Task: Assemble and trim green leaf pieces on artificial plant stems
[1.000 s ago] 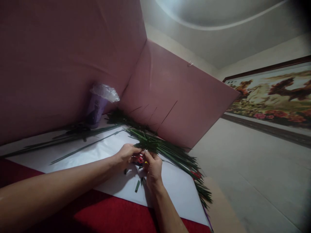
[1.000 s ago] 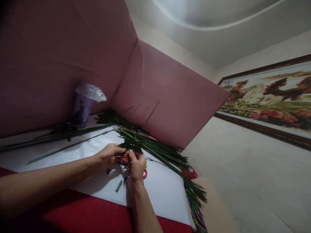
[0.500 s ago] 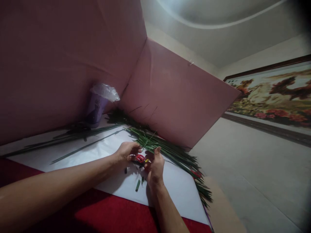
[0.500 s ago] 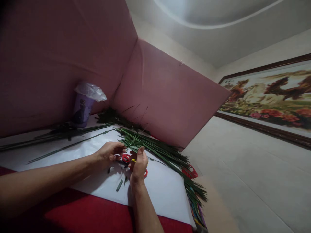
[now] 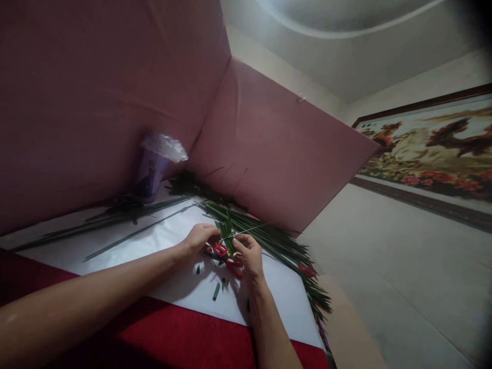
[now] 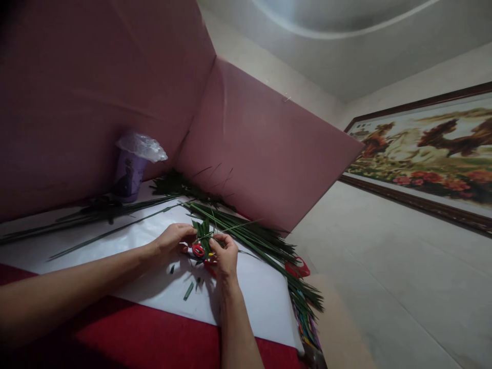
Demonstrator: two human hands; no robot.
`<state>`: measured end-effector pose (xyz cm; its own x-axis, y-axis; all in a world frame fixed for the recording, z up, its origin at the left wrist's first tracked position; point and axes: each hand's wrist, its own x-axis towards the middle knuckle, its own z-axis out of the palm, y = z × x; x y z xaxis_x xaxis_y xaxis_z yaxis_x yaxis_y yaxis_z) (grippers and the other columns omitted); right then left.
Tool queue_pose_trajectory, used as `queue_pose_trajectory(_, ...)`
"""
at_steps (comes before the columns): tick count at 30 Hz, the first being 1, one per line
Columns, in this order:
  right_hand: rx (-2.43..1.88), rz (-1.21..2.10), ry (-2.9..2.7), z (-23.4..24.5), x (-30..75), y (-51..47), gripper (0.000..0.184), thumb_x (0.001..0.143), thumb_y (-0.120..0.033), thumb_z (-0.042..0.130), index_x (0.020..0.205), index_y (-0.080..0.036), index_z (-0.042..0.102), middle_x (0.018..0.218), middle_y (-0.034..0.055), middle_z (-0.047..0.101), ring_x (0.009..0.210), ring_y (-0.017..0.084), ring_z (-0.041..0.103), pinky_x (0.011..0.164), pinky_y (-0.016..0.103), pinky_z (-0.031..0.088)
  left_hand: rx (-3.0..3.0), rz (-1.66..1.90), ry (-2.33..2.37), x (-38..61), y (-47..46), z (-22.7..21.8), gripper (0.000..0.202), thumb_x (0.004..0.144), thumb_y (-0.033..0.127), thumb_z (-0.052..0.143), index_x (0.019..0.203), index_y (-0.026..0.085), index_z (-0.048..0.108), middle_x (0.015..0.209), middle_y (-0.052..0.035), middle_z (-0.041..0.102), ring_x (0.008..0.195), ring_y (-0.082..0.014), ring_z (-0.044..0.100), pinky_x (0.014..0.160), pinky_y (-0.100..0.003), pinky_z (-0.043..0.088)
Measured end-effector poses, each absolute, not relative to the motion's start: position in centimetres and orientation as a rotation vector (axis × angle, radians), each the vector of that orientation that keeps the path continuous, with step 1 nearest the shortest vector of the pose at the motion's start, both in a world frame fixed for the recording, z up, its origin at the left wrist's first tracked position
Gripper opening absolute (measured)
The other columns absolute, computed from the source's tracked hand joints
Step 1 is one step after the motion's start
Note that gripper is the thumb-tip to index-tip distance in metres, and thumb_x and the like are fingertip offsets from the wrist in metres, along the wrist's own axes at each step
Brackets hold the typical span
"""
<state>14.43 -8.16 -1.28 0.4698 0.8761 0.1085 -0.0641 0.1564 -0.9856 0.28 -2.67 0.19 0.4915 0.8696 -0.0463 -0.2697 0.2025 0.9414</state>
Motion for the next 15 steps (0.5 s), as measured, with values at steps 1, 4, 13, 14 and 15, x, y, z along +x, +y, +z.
queue_pose_trajectory(1,-1.236,0.778,-0.826,-1.4,14.3,-8.2,0.031,0.052,-0.028,0.075,0.073,-0.015,0.055,0.06,-0.0045,0.054,0.041,0.007,0.045,0.033,0.016,0.031,1.093,0.884,0.681,0.3,-2.6,0.2,0.014,0.06,0.026,0.058,0.058,0.014,0.052,0.053,0.0011,0.053,0.049,-0.0097,0.047,0.042,-0.019,0.031)
queue_pose_trajectory(4,-1.256,0.704,-0.761,-1.5,13.8,-8.2,0.026,0.057,-0.026,0.07,0.073,-0.016,0.053,0.06,-0.0063,0.053,0.035,0.005,0.043,0.031,0.017,0.032,1.09,0.875,0.65,0.2,-2.3,0.0,0.018,0.061,0.029,0.061,0.067,0.013,0.056,0.057,0.0001,0.057,0.049,-0.0096,0.049,0.043,-0.019,0.033)
queue_pose_trajectory(13,-1.21,0.682,-0.619,-1.5,13.2,-8.1,0.024,0.059,-0.025,0.066,0.075,-0.017,0.05,0.049,-0.0081,0.05,0.03,0.007,0.041,0.029,0.018,0.03,1.153,0.87,0.584,0.7,-1.4,-1.1,0.025,0.054,0.019,0.072,0.075,0.012,0.062,0.061,-0.0022,0.065,0.053,-0.0115,0.057,0.05,-0.021,0.04)
queue_pose_trajectory(14,-1.195,0.701,-0.61,-1.4,13.1,-8.1,0.024,0.059,-0.025,0.066,0.075,-0.017,0.05,0.048,-0.0082,0.05,0.029,0.006,0.04,0.029,0.018,0.03,1.141,0.881,0.584,0.7,-1.3,-1.1,0.024,0.054,0.019,0.072,0.075,0.012,0.063,0.062,-0.0024,0.065,0.053,-0.0115,0.057,0.051,-0.022,0.04)
queue_pose_trajectory(15,-1.18,0.723,-0.601,-1.4,13.0,-8.2,0.024,0.059,-0.025,0.066,0.075,-0.017,0.05,0.049,-0.0081,0.05,0.03,0.006,0.039,0.029,0.018,0.029,1.113,0.893,0.585,0.7,-1.3,-1.2,0.024,0.055,0.02,0.073,0.075,0.012,0.063,0.062,-0.0026,0.066,0.053,-0.0114,0.057,0.051,-0.022,0.041)
